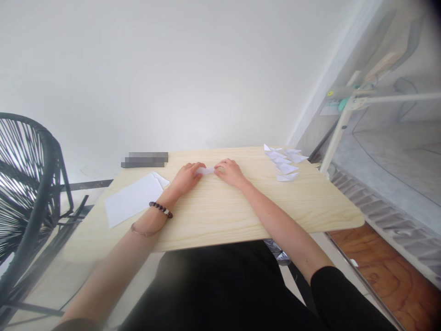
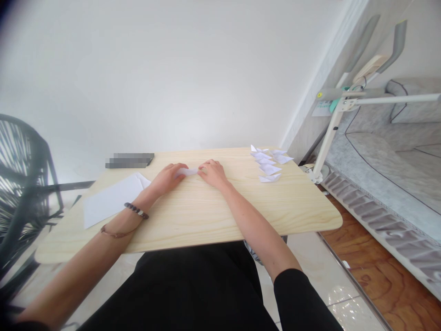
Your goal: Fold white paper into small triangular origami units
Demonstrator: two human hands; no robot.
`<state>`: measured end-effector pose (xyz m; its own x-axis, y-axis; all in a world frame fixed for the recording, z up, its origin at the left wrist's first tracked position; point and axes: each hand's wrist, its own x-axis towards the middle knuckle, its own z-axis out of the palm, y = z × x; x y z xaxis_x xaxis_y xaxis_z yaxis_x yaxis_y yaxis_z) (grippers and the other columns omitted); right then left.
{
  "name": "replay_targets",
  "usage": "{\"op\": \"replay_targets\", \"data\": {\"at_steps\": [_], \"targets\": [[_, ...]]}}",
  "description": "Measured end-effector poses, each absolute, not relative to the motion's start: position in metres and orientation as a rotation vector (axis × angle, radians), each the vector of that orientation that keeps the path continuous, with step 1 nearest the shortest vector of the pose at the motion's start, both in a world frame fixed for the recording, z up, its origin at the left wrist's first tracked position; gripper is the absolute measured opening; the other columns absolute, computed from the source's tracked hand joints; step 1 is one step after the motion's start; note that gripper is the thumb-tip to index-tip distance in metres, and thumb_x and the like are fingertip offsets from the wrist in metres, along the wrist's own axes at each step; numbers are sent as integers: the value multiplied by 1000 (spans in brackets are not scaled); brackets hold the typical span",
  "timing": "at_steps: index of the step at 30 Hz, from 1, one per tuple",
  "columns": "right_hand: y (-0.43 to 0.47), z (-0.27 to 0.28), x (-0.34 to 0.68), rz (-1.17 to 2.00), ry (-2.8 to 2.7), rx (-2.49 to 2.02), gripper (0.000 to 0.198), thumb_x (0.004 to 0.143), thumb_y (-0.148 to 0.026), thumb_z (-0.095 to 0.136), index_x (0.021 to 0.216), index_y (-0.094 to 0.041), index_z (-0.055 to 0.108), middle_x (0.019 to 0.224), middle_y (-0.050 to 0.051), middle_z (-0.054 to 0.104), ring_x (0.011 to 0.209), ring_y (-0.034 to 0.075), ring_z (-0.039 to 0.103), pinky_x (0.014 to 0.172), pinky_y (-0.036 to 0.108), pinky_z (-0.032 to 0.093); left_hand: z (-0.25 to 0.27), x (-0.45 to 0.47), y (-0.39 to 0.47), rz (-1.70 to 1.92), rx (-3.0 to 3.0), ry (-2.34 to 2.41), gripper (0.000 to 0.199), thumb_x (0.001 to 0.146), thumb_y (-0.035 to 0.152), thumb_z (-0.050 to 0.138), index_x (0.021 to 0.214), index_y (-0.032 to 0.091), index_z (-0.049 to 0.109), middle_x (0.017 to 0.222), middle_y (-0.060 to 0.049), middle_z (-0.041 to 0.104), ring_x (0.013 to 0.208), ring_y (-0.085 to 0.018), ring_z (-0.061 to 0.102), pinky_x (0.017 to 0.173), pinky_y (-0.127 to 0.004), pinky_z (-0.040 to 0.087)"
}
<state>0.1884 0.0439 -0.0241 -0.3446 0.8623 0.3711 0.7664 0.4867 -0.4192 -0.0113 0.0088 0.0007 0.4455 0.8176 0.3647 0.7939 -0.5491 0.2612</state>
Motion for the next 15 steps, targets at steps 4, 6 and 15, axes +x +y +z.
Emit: {"op": "replay_targets", "data": {"at_steps": [4, 6, 15], "targets": [[43, -24, 188, 254, -2196, -1293, 25, 75, -41, 52, 92, -27, 63, 101, 3, 54, 97, 18, 47, 90, 33, 32, -2, -12, 8, 775, 2613, 1405, 26, 78, 23, 39, 100, 22, 53, 96, -4, 52, 79, -16, 52, 73, -29, 41], [42, -23, 188, 269, -2196, -1264, 25, 73, -42, 53, 92, -27, 63, 101, 3, 54, 97, 17, 47, 89, 32, 33, -3, -13, 8, 791, 2612, 1415, 25, 78, 25, 39, 98, 22, 54, 99, -4, 51, 75, -14, 53, 71, -28, 41], [43, -20, 186, 364, -2086, -1165, 27, 73, -36, 55, 94, -21, 59, 96, 4, 54, 93, 15, 50, 85, 29, 37, -2, -13, 11, 817, 2497, 1569, 28, 80, 33, 38, 93, 18, 58, 78, -4, 61, 67, -15, 54, 65, -26, 40]]}}
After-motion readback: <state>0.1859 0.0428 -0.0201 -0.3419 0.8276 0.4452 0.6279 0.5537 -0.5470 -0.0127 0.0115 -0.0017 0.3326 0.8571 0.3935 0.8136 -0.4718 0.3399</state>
